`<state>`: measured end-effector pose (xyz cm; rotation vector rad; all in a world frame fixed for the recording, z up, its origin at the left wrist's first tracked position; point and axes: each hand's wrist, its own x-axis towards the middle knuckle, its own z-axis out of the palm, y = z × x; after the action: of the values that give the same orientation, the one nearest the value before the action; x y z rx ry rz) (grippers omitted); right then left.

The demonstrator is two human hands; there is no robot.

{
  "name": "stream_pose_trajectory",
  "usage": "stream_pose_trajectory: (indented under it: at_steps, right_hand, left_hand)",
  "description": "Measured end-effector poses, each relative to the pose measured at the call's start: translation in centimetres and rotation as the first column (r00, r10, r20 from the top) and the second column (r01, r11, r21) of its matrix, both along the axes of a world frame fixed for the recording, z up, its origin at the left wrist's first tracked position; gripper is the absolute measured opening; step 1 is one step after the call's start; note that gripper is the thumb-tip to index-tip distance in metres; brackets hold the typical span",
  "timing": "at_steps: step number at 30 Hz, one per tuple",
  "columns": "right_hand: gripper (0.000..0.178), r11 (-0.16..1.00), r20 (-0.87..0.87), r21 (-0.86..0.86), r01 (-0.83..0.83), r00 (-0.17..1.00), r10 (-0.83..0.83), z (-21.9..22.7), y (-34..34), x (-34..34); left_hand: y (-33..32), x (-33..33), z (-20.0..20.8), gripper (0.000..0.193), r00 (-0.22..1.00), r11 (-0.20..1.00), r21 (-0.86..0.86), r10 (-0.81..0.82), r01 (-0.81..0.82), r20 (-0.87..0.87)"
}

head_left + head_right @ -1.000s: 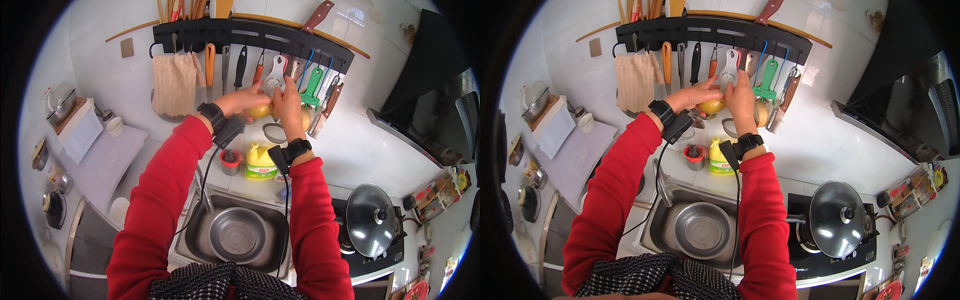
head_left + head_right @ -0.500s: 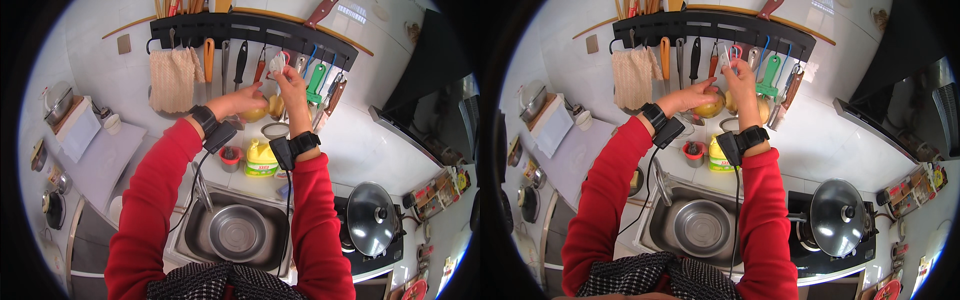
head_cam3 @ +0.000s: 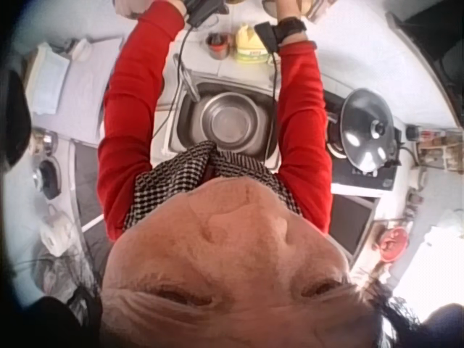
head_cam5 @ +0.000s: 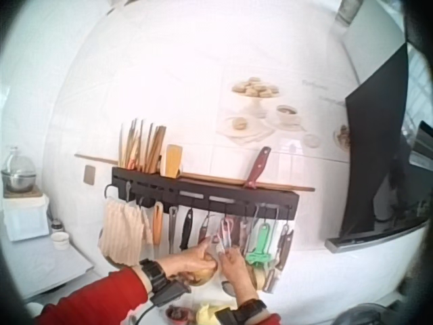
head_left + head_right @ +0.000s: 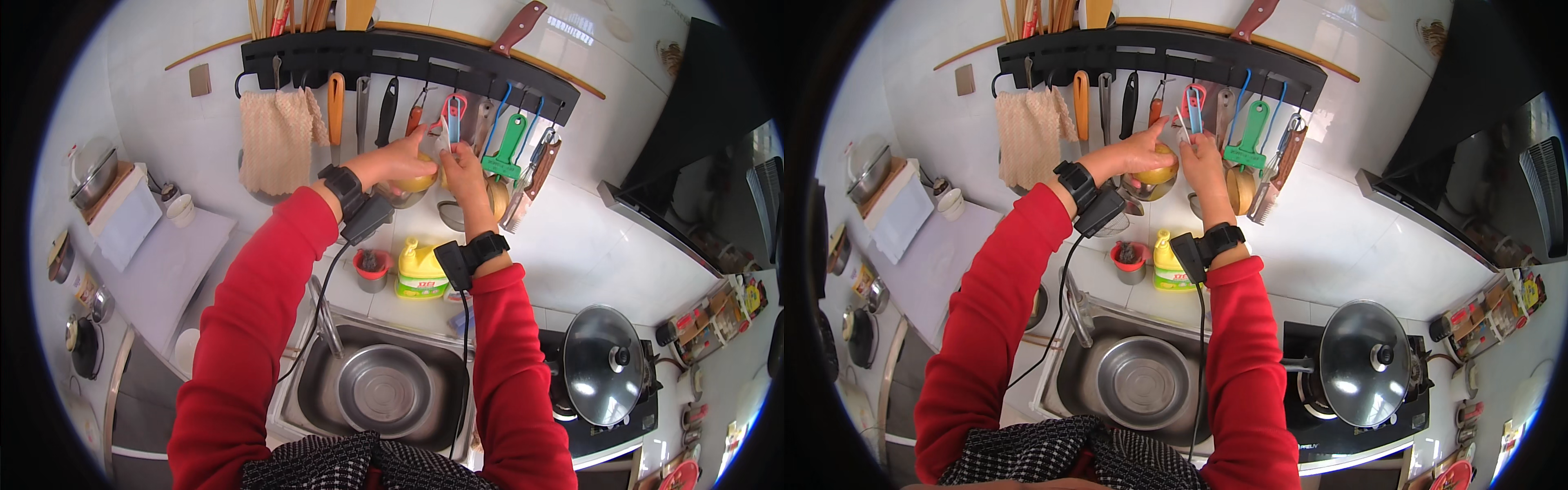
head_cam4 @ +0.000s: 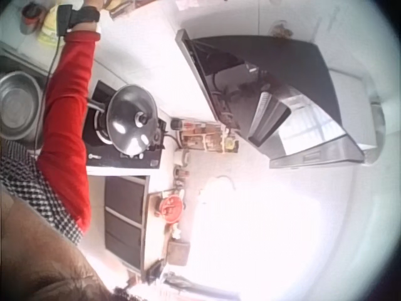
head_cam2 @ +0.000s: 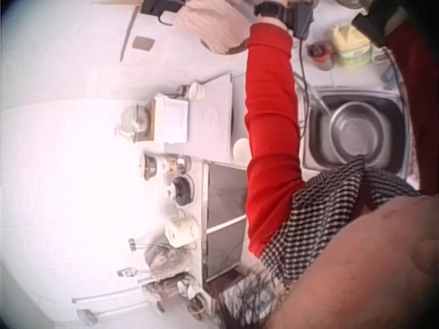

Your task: The person washes a potato in the sink, then peels it with a peeler over a bowl. After peeling, the person places the potato on a cutting board and slices it into pieces with a knife.

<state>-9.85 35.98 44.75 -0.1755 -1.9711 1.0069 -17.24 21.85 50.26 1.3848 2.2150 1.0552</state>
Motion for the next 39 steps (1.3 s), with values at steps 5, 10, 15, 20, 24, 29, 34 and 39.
stream_pose_trajectory:
  at_steps: [5, 10, 15, 20, 24, 29, 34, 39]
  right_hand:
    - [0.025, 0.978, -0.026, 0.178, 0.110, 0.994, -0.107, 0.7, -0.7, 0.2]
    - [0.026, 0.938, 0.011, 0.304, 0.167, 0.984, -0.179, 1.5, -1.3, 1.9]
    - [0.022, 0.911, -0.046, 0.376, 0.172, 0.985, -0.167, 1.5, -1.7, 2.3]
    - [0.018, 0.991, -0.262, 0.133, -0.002, 0.964, 0.037, 1.6, -1.4, 1.4]
    - [0.015, 0.999, -0.254, 0.032, -0.028, 0.967, 0.035, 1.8, -0.9, 1.9]
    - [0.015, 0.997, -0.265, -0.024, -0.078, 0.962, 0.069, 1.9, -0.9, 2.8]
    - [0.018, 0.991, -0.198, -0.066, -0.114, 0.975, 0.099, 2.0, -0.7, 2.9]
    - [0.021, 0.989, -0.190, -0.086, -0.119, 0.977, 0.101, 2.3, -1.1, 2.8]
  left_hand:
    - [0.7, -0.5, 1.1, 0.094, 0.998, 0.997, -0.071, 0.005, -0.009, -0.060]
    - [0.7, -1.2, 1.1, 0.098, 0.995, 0.998, -0.043, -0.048, 0.044, -0.082]
    - [0.3, -1.0, 0.7, 0.099, 0.995, 0.995, -0.054, -0.090, 0.087, -0.051]
    - [0.1, -0.8, 0.9, 0.095, 0.990, 0.993, -0.082, -0.098, 0.090, -0.098]
    - [0.2, -0.5, 1.7, 0.091, 0.993, 0.998, -0.010, -0.068, 0.067, -0.096]
    - [0.5, -0.1, 1.8, 0.081, 0.987, 0.990, 0.000, -0.140, 0.141, 0.072]
    - [2.6, -1.0, 0.5, 0.071, 0.969, 0.976, 0.051, -0.216, 0.212, 0.121]
    - [2.6, -1.0, 0.1, 0.064, 0.949, 0.961, 0.205, -0.228, 0.184, 0.219]
